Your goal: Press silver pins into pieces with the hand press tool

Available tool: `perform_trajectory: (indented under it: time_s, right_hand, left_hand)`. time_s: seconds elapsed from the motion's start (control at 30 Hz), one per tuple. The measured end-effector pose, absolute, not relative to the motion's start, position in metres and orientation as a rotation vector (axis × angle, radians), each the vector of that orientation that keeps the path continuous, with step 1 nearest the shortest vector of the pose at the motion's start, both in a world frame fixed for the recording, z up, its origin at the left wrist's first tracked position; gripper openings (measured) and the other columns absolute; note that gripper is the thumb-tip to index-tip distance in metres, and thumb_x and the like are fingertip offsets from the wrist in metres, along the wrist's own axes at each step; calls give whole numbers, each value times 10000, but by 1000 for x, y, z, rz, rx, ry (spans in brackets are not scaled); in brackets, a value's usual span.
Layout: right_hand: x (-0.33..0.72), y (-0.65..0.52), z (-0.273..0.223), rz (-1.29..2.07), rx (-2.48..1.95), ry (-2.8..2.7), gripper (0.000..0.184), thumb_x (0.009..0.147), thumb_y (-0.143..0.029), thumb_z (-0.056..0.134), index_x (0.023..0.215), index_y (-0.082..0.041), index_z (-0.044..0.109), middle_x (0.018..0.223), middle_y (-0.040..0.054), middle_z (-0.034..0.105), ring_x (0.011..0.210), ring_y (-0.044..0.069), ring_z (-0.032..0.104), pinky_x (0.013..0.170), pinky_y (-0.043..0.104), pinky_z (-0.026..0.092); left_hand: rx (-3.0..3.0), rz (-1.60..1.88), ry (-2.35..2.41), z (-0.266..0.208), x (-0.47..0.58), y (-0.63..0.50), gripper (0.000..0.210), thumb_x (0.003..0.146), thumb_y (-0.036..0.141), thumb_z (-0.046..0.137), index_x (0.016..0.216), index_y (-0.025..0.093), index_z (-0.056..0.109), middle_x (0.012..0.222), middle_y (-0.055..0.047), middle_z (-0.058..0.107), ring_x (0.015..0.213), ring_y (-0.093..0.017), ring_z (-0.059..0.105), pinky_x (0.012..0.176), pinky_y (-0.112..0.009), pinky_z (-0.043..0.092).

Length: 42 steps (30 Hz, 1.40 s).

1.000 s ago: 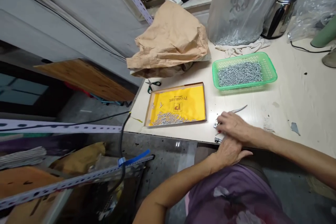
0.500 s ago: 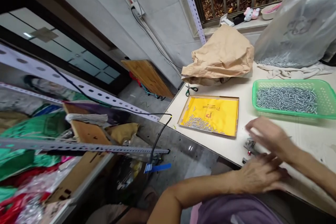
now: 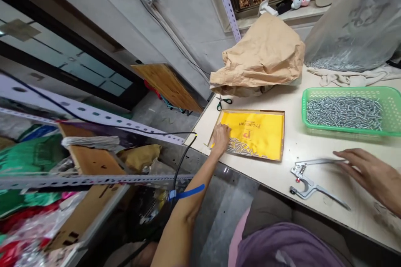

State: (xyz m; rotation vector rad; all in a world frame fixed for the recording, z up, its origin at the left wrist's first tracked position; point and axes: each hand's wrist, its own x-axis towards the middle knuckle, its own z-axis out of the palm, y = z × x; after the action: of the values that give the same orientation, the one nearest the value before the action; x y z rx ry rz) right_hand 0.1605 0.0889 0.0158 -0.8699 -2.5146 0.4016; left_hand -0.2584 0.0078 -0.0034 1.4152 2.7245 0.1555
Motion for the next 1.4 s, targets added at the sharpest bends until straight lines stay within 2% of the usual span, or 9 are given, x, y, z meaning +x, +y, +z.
perform_trajectory:
  time_s: [0.23,0.4,0.5,0.6,0.67,0.8,1.03,1.27,1.4]
  right_hand:
    - [162,33,8,683,-1002,-2652,301,964,-323,362,1033,-224,637,960,82,646,842,209,644,730,339,547]
    - [165,17,4,650,-1004,-2722,248,953,-287,416,1043,-211,634,945,82,626,835,197,612,725,324,512]
    - [165,9,6,630,-992,-2769,238,946,-251,431,1084,-185,614,962,92,615,840,196,597,714,311,490]
    - [165,4,5,585,-1041,-2811,224,928,-187,442,1084,-169,603,938,87,602,807,192,580,686,302,459]
    - [165,4,3,544,-1077,-2857,230,895,-99,439,1037,-168,608,919,81,595,794,192,568,678,300,433]
    - [166,5,2,483,-1094,-2926,267,843,-8,428,974,-168,596,895,66,587,764,179,540,672,290,387]
    - [170,6,-1,451,-1071,-2900,246,870,-19,400,930,-170,584,869,59,573,756,169,508,674,287,361]
    - [173,6,-8,509,-1028,-2851,230,864,-35,428,974,-170,579,935,71,571,818,178,517,690,287,359]
    - [176,7,-11,539,-970,-2853,236,863,-59,447,1002,-192,584,935,68,579,826,188,520,695,300,372]
  left_hand:
    - [1270,50,2757,-3,-272,17,221,845,201,455,826,95,649,897,-157,663,883,-263,578,833,-368,423]
    - [1252,453,2718,16,-244,10,156,804,213,512,785,127,641,871,-85,672,923,-229,580,894,-358,427]
    - [1227,643,2524,28,-194,-11,232,806,333,542,868,149,669,826,-27,686,757,-153,603,752,-278,486]
    - [1002,885,1921,27,-132,-33,347,660,447,679,842,152,690,760,-21,692,628,-127,570,611,-250,482]
    - [877,854,1716,18,-97,-41,370,583,467,730,753,142,683,671,-18,666,556,-108,536,531,-224,440]
    - [743,766,1626,-5,-61,-42,398,542,493,765,670,133,657,487,35,535,437,-64,411,428,-186,289]
    - [730,603,1654,-21,-53,-39,344,630,446,741,663,124,625,412,88,419,354,-34,295,385,-188,164]
    - [758,367,1654,-12,-54,-30,170,737,260,674,683,112,610,440,87,475,287,-16,318,337,-174,175]
    - [782,240,1605,-8,-55,-27,151,753,228,669,673,114,608,449,89,487,273,-16,351,321,-167,199]
